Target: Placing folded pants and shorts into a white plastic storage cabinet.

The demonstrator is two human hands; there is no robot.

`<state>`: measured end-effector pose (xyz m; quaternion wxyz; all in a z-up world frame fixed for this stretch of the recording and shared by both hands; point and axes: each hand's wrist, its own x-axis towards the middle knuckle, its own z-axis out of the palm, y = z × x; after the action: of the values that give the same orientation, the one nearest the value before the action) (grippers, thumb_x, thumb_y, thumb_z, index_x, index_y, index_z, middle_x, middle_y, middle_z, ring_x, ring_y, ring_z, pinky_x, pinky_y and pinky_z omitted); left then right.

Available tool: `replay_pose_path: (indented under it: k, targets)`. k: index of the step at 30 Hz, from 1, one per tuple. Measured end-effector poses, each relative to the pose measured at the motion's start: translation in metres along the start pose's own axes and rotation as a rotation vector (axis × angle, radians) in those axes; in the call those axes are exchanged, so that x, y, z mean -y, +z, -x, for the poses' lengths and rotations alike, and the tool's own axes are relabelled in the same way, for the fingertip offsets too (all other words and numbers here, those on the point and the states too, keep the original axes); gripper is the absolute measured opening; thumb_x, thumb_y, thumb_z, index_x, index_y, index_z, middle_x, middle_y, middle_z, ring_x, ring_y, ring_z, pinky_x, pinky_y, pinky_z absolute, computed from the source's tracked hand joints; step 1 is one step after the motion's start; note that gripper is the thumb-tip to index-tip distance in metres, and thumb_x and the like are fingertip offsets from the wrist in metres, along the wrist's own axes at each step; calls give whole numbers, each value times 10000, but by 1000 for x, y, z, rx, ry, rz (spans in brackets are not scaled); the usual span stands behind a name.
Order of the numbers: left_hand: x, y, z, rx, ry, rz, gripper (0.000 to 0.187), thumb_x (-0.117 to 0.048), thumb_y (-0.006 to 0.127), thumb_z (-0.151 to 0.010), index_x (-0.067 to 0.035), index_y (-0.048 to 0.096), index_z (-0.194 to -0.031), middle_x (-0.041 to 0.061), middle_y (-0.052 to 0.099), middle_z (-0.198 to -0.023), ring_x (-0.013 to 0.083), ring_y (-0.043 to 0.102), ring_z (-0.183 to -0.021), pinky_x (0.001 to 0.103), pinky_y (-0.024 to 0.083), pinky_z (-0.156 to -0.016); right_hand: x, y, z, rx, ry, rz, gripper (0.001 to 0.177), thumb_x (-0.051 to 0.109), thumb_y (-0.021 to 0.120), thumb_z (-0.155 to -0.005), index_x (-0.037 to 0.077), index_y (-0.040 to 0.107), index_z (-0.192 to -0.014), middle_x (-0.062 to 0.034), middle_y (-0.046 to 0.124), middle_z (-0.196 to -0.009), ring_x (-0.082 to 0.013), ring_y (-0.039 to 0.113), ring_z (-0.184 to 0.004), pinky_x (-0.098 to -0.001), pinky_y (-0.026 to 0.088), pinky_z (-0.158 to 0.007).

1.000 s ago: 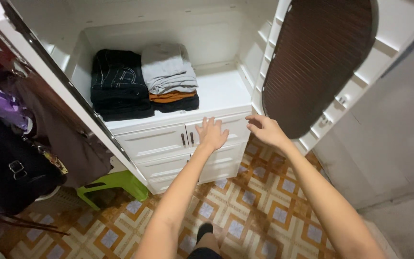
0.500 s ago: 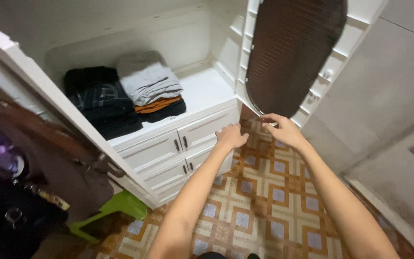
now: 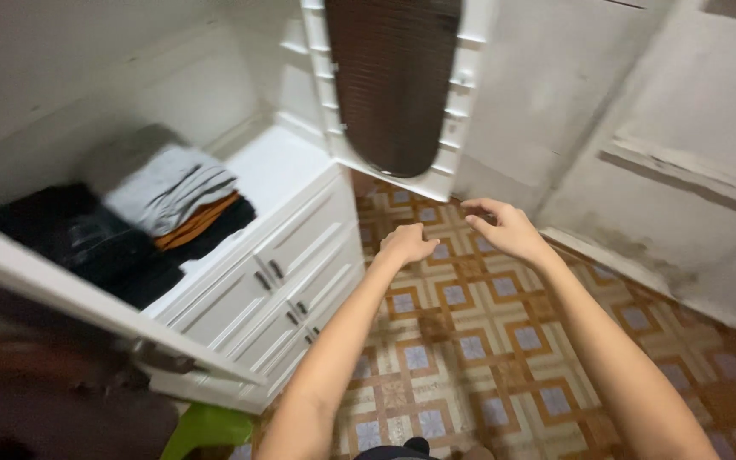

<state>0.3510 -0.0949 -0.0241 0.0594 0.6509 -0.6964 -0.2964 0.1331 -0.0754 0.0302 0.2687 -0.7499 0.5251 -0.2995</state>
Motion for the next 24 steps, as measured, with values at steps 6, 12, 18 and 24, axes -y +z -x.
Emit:
replay_pose_path:
  k: [6,12,18,24]
  targets:
    - [-53,38,-13,13,223,-6,661,-524,659,-880,-62,616,-1350,167,649,-1349,345,604,-1265,497,491,-1042,-15,-41,64,-48,176,15,401,276,643,-957,116,670,-1324,-70,777,-1104,-197,696,-849,-366,568,-813]
    - [-116,112,-33,96,420,-62,682,-533,656,-900,-49,597,-1377,204,655,-1324,369,617,-1245,478,495,-1041,-50,-84,145,-175,305,-33,405,267,635,-952,117,672,-1327,-78,777,-1092,-176,679,-860,-370,571,-780]
    - [-204,187,5,215,583,-49,642,-517,659,-899,-44,637,-1333,197,685,-1292,360,636,-1226,472,502,-1028,-75,-129,256,-319,462,50,398,288,650,-950,126,683,-1312,-66,775,-1093,-177,712,-893,-355,570,-805]
    - [-296,272,74,363,738,-25,619,-512,666,-883,-62,661,-1308,176,712,-1256,341,655,-1200,456,512,-1015,-109,-168,393,-429,635,-23,392,308,639,-953,139,691,-1303,-46,782,-1052,-143,727,-890,-345,573,-801]
